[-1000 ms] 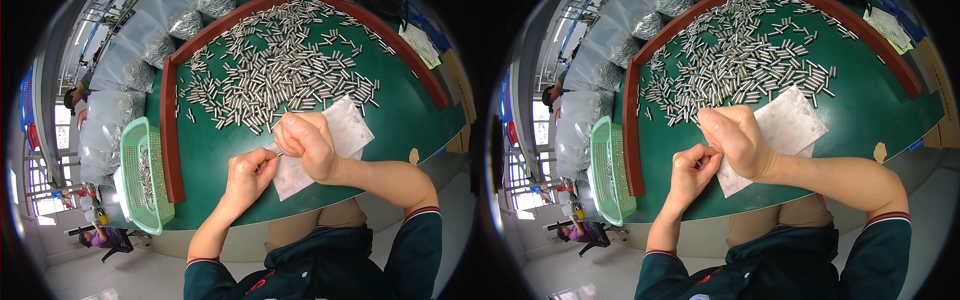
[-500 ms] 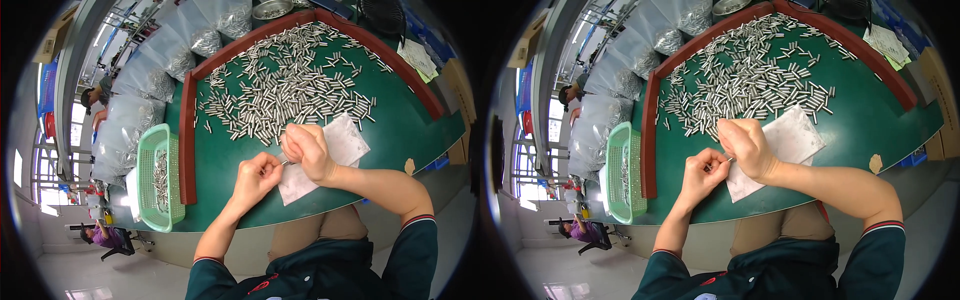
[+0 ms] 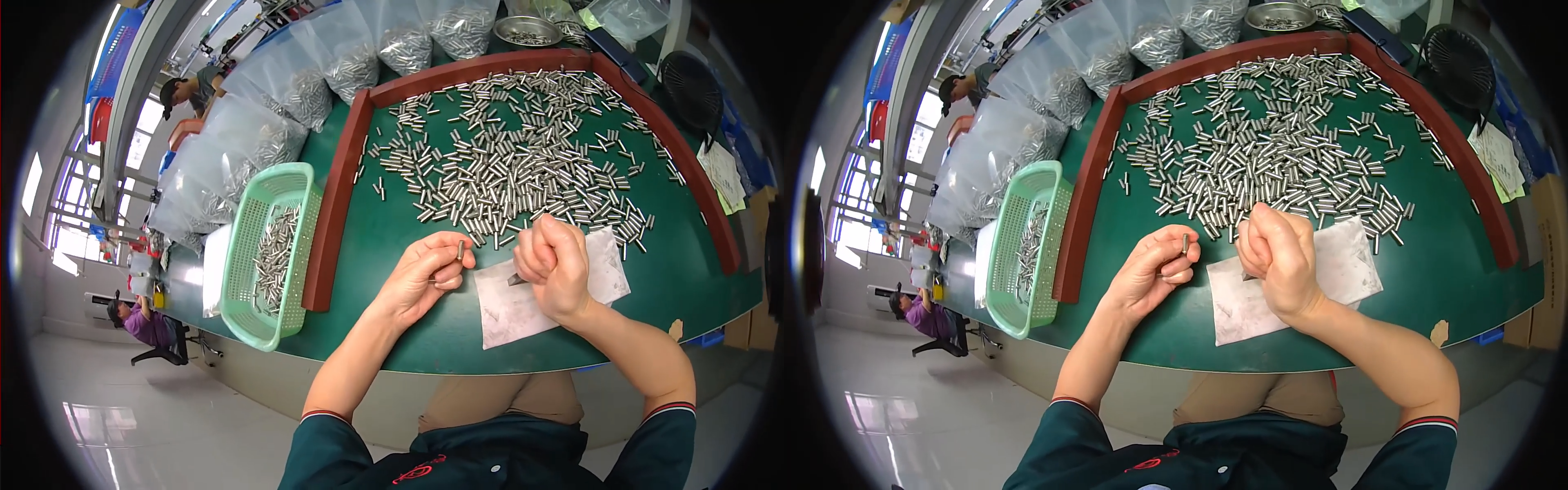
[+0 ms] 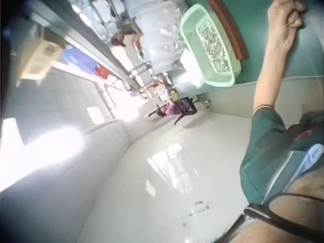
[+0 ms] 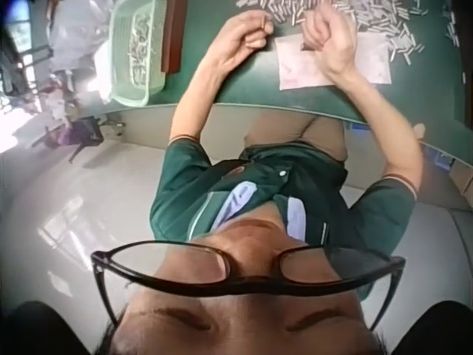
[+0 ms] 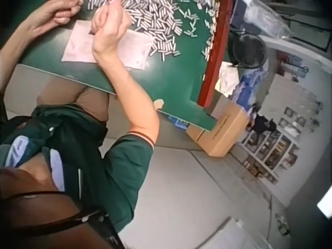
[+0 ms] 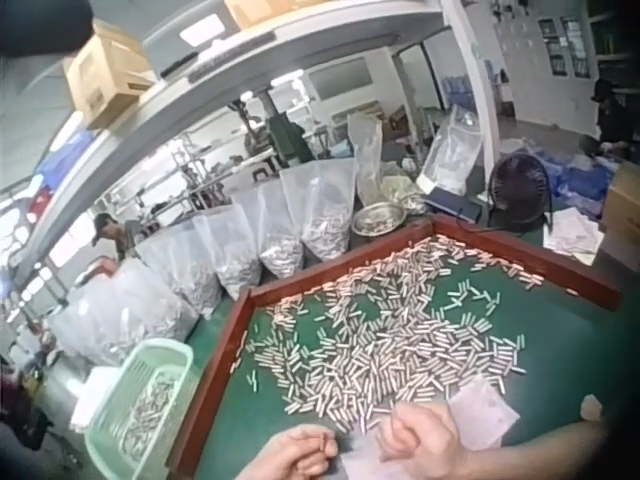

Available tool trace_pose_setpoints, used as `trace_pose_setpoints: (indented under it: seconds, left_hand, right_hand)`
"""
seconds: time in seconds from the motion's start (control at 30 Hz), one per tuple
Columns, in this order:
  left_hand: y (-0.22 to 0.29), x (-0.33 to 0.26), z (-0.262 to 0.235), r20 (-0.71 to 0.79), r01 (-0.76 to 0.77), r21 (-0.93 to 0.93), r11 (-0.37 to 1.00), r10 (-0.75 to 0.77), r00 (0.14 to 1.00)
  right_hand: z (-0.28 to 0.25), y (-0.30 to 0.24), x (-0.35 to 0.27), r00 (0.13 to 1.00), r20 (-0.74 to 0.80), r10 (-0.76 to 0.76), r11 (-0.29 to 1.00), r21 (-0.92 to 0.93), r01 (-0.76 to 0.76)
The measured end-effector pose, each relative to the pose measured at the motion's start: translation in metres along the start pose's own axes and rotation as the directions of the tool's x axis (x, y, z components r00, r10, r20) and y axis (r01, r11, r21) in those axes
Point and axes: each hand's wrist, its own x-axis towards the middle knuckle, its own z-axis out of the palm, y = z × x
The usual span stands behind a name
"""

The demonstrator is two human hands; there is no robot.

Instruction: Inspecting and sorting small cylindrical metal components at a factory workbench using a handheld tool.

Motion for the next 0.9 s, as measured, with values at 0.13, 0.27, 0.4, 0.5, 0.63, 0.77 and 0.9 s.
trace_pose_setpoints:
  seconds: [0.13, 0.27, 0.4, 0.5, 0.63, 0.77, 0.9]
  left_hand:
    - [0.002, 0.0, 0.006, -0.024, -0.032, -0.004, 0.999, 0.032, 0.999]
    - [-0.003, 0.005, -0.007, -0.078, -0.197, 0.357, 0.913, 0.239, 0.968]
    - [-0.012, 0.015, 0.011, 0.009, -0.175, 0.965, 0.198, 0.636, 0.772]
    - [-0.017, 0.019, 0.014, 0.122, -0.159, 0.987, -0.008, 0.682, 0.721]
    - [-0.015, 0.019, 0.012, 0.119, -0.093, 0.993, -0.074, 0.678, 0.726]
    - [-0.014, 0.015, 0.008, 0.09, -0.092, 0.995, -0.032, 0.661, 0.745]
    - [-0.006, 0.007, 0.0, -0.051, -0.176, 0.905, 0.387, 0.509, 0.859]
  right_hand:
    - [-0.002, 0.001, 0.002, 1.0, -0.006, -0.004, 1.0, -0.01, 0.004]
    - [-0.001, -0.003, 0.002, 1.0, -0.002, 0.017, 1.0, -0.001, -0.017]
    - [-0.003, -0.001, 0.002, 1.0, 0.0, 0.022, 1.0, 0.018, -0.022]
    - [-0.003, -0.002, 0.002, 1.0, -0.007, 0.023, 0.999, 0.022, -0.023]
    - [-0.002, -0.001, 0.003, 1.0, -0.016, 0.01, 1.0, -0.009, -0.01]
    - [0.0, -0.001, 0.004, 1.0, -0.019, -0.001, 0.999, -0.04, 0.0]
    - [-0.001, -0.001, 0.003, 1.0, -0.027, 0.0, 1.0, -0.029, 0.0]
